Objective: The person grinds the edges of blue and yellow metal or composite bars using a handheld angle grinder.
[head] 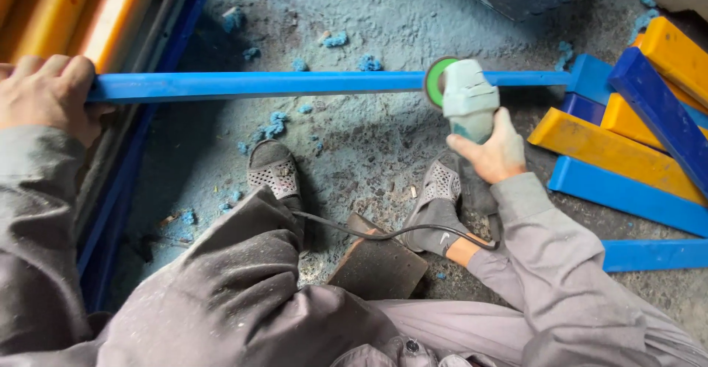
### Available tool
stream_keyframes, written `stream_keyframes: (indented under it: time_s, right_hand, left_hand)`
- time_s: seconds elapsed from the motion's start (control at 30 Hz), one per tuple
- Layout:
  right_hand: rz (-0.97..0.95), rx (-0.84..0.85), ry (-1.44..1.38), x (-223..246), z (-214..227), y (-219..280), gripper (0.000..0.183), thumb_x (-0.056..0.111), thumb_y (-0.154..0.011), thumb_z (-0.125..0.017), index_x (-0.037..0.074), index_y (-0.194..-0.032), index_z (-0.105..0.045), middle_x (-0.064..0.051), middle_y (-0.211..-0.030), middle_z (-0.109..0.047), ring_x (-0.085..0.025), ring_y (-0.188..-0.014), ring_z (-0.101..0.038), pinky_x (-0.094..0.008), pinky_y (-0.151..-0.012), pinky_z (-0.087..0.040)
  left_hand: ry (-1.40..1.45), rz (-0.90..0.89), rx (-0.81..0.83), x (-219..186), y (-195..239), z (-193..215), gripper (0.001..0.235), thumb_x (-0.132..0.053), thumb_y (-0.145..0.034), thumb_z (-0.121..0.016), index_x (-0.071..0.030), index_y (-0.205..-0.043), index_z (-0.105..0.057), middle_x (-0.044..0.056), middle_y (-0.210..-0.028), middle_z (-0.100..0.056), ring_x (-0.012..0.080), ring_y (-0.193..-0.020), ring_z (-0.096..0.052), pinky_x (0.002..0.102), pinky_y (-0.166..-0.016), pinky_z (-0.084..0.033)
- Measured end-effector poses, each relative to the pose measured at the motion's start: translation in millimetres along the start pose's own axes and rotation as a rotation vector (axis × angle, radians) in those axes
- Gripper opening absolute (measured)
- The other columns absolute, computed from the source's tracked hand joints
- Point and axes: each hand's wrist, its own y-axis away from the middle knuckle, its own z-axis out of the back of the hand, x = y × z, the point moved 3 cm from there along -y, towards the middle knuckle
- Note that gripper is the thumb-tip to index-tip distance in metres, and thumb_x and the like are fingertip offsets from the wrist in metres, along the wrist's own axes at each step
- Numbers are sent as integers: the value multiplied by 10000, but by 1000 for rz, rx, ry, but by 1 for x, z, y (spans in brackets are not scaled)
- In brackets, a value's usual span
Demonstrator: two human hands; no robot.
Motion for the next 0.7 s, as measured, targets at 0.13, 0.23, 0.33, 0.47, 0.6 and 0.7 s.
stream_keyframes:
  time_s: [0.13, 0.23, 0.33, 0.47, 0.6, 0.7]
  right_hand:
    - [62, 133, -7, 63, -14, 15, 776, 477, -703, -876, 6, -1222, -542, -286, -1123, -703, -459, -1063, -685, -507, -879, -535]
    - [146, 211, -33, 106, -27, 25, 773, 471, -705, -871, 12, -1227, -533, -282, -1110, -709, -457, -1050, -691, -497, -876, -544]
    - [277, 249, -80, 152, -40, 32, 789, 453, -712, -863, 18, -1267, -511, -277, -1103, -714, -452, -1040, -695, -488, -868, -549]
    - [363, 311, -88, 208, -60, 39, 798, 437, -724, -857, 23, -1297, -487, -282, -1051, -714, -474, -1006, -685, -509, -833, -550]
    - [492, 339, -101, 261, -79, 46, 757, 435, -736, -857, 39, -1275, -504, -266, -1052, -728, -461, -1007, -701, -511, -837, -557]
    - [533, 361, -96, 289, -89, 50, 761, 439, -748, -855, 35, -1281, -490, -270, -1033, -722, -469, -998, -694, -521, -835, -550]
  left_hand:
    - [-133, -17, -15, -13, 0, 16, 374, -398, -864, -863, -141, -954, -607, -10, -1011, -678, 217, -983, -631, 442, -951, -425]
    - [-160, -17, -34, -13, 0, 14, 365, -426, -874, -862, -171, -953, -613, -33, -1016, -701, 193, -978, -634, 466, -974, -395]
    - [-149, -11, -65, -13, -2, 12, 326, -404, -859, -841, -188, -945, -613, -36, -1021, -705, 191, -1005, -645, 470, -962, -390]
    - [-164, -13, -87, -20, -6, 14, 337, -408, -835, -851, -198, -971, -624, -41, -1018, -712, 189, -1018, -658, 486, -958, -398]
    - [-225, 28, -59, -26, -12, 21, 383, -359, -755, -869, -218, -1029, -642, -47, -996, -715, 185, -1033, -665, 477, -918, -405]
    - [-217, 33, -36, -29, -16, 25, 481, -355, -723, -886, -232, -1133, -666, -37, -1046, -720, 192, -1032, -667, 481, -897, -412]
